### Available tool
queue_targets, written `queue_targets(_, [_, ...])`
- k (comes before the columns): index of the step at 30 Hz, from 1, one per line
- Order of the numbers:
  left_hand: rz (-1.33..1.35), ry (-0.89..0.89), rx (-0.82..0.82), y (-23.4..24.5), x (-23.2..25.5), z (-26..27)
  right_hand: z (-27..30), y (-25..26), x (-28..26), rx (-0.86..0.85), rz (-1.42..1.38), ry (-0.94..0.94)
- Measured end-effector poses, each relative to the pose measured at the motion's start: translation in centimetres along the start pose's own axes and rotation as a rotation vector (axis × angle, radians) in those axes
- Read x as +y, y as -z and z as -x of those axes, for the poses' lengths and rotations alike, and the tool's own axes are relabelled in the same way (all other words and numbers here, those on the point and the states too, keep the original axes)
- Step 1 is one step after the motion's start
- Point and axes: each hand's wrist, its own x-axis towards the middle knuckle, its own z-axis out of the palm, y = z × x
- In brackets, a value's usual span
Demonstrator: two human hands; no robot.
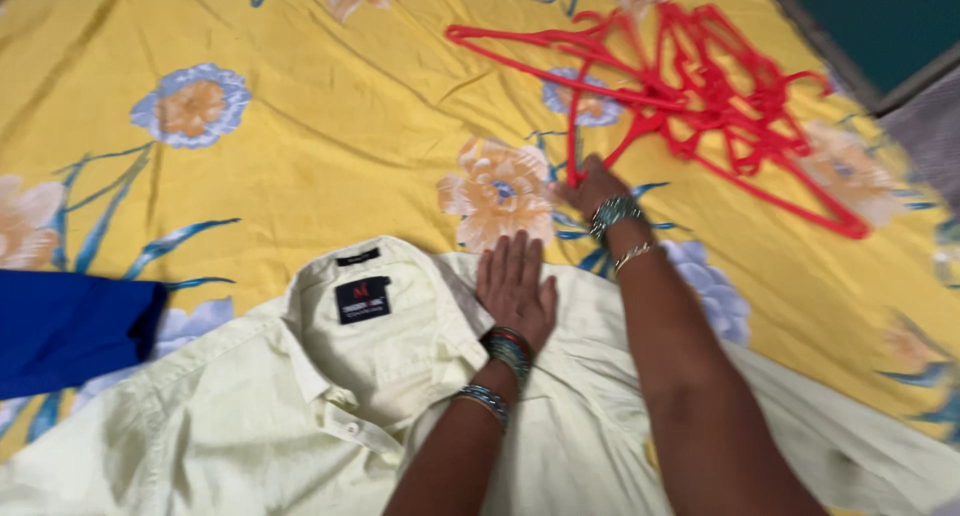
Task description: The person places a blue hoodie on a bed, smooths it, and puts it on a red hanger. Then they retrieve a cream shirt from a laundry basket, lay it on the bed, smooth it, button the collar, and prepare to hang it.
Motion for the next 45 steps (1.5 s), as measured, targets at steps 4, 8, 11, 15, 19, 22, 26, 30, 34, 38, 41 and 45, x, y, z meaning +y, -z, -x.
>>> queue_targets(4, [-0.033,0.007,-0.073,-1.8,-1.2,1.0,3.2,-1.7,4.5,0.090,-0.113,0.134])
queue_targets(8, [-0.072,-0.010,-0.169,-2.3,-1.5,2.3,9.6,-0.2,7.4,0.018,-0.189,-0.082])
queue_targets(11, [-0.232,0.056,-0.507,-0.4,-0.3,4.4,16.0,2.8,9.6,-0.081,-0.737,-0.081])
queue_targets(15, [-0.315,0.096,-0.758,5.9,3.3,7.5,25.3,6.0,11.8,0.129,-1.534,-0.199])
queue_targets(19, [-0.311,0.030,-0.910,13.2,8.4,9.6,34.9,7.2,12.5,0.455,-1.613,-0.041])
queue_targets(22, [-0.107,-0.013,-0.857,18.0,11.5,11.7,41.9,8.2,11.2,0.455,-1.594,0.068])
queue_targets(26, [0.441,0.528,-0.690,23.7,13.4,15.2,51.5,9.0,8.3,0.235,-1.629,0.103])
queue_targets(30, [0.930,0.716,-0.208,29.3,11.8,16.9,58.5,8.2,5.9,-0.094,-1.692,0.115])
queue_targets(34, [1.167,0.750,0.185,38.2,9.4,15.0,61.6,7.6,5.2,-0.335,-1.654,0.109])
queue_targets(38, [1.277,0.781,0.258,45.0,8.4,14.2,62.3,8.0,5.2,-0.464,-1.586,0.123])
queue_targets(41, [1.209,0.876,0.213,47.4,8.3,15.0,62.9,8.9,4.7,-0.461,-1.582,0.164])
queue_targets(45, [1.231,0.894,0.168,48.5,7.7,16.8,63.6,10.3,3.9,-0.325,-1.395,0.018])
